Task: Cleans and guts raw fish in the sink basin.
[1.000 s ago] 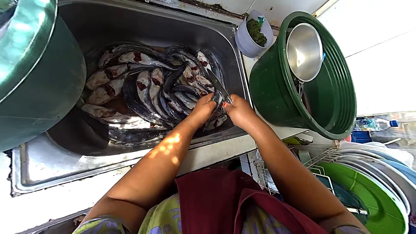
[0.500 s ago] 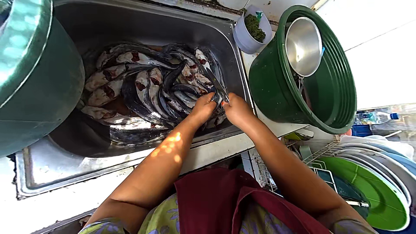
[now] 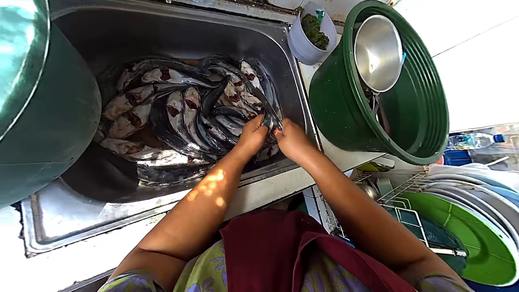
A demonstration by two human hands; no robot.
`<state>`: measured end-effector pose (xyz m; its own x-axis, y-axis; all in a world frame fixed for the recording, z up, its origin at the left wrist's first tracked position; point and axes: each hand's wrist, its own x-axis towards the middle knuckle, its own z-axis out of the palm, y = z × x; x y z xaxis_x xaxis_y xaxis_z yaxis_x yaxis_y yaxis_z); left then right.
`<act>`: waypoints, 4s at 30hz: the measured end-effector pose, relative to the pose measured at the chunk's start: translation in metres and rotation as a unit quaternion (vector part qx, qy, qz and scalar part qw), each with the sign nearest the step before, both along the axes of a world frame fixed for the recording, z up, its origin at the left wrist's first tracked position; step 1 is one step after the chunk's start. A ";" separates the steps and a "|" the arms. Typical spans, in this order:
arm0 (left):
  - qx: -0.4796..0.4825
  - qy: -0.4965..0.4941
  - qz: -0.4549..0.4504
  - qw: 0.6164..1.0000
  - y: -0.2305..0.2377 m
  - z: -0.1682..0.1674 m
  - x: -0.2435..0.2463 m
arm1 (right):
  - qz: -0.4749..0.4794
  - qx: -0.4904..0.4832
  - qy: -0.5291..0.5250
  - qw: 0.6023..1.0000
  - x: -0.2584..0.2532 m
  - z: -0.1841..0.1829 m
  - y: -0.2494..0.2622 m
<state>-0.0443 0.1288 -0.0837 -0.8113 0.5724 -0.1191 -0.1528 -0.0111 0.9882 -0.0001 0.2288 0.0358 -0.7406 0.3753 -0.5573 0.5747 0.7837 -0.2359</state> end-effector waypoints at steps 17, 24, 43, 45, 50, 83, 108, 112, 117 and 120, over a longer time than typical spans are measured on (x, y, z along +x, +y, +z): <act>0.144 -0.075 0.268 0.950 -0.087 0.224 -0.033 | -0.250 -0.456 0.177 0.836 0.090 -0.058 0.082; -0.072 0.120 0.487 0.862 -0.233 0.290 -0.063 | -0.225 -0.516 0.181 0.806 0.094 -0.061 0.094; -0.549 0.410 -0.202 0.699 -0.086 0.067 0.005 | -0.230 -0.469 0.174 0.835 0.095 -0.058 0.084; -0.581 0.361 -0.263 0.680 -0.089 0.022 -0.022 | -0.229 -0.453 0.165 0.846 0.093 -0.055 0.082; -0.582 0.387 -0.258 0.667 -0.110 -0.039 -0.089 | -0.247 -0.431 0.143 0.856 0.089 -0.050 0.081; -0.160 -0.290 0.063 0.941 -0.163 0.062 -0.032 | -0.202 -0.438 0.086 0.872 0.077 -0.039 0.078; 0.116 -0.352 0.061 0.927 -0.026 0.038 0.008 | 0.166 0.164 -0.040 0.972 0.006 0.020 -0.042; 0.125 -0.376 0.078 0.915 -0.030 0.038 0.003 | 0.185 0.177 -0.031 0.966 0.009 0.018 -0.040; 0.175 -0.388 0.047 0.904 -0.034 0.036 -0.002 | 0.181 0.205 -0.113 0.955 0.029 0.030 -0.034; 0.175 -0.394 0.043 0.901 -0.034 0.037 -0.001 | 0.166 0.205 -0.103 0.959 0.015 0.028 -0.044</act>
